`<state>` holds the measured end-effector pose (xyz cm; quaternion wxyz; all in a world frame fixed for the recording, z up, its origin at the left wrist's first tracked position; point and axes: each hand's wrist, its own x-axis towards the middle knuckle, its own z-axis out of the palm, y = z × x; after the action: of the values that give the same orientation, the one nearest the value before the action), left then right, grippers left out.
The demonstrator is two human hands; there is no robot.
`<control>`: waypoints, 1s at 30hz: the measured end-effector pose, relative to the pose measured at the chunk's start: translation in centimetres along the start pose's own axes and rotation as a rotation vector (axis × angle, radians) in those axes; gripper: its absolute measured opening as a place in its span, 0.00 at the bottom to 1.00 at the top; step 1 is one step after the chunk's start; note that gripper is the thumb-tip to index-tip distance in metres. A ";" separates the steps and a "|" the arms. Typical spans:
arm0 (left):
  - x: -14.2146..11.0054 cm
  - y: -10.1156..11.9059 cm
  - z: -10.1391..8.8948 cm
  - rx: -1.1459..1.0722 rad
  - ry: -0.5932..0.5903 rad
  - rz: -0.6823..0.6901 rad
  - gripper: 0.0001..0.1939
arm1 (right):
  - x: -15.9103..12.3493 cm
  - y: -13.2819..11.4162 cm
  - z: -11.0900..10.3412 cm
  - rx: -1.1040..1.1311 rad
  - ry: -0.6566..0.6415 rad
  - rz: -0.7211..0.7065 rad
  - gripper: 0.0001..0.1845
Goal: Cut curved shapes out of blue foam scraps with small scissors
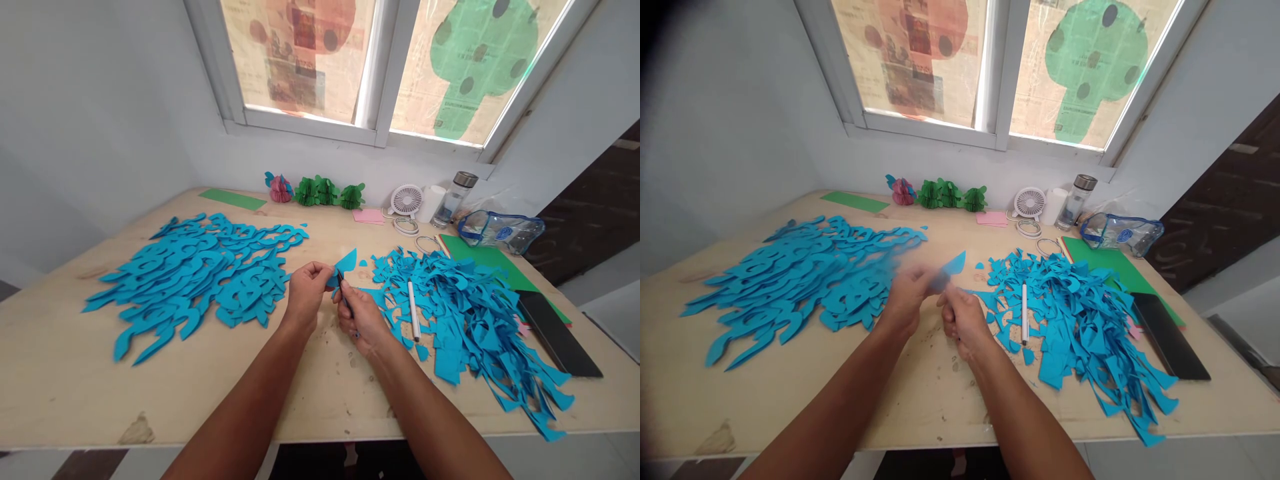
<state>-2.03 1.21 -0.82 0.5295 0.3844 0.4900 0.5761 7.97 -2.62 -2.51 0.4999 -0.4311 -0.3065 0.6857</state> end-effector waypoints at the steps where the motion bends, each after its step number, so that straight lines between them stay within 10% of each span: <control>1: 0.0 0.0 0.0 -0.002 0.005 0.003 0.10 | 0.0 0.0 0.0 0.000 -0.003 0.001 0.24; 30: 0.0 0.7 -0.3 0.120 -0.083 0.041 0.07 | -0.1 -0.7 -0.1 -0.063 0.044 0.010 0.23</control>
<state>-2.48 1.16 -0.17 0.5134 0.4490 0.4935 0.5398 8.42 -2.51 -1.93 0.4891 -0.4632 -0.3149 0.6687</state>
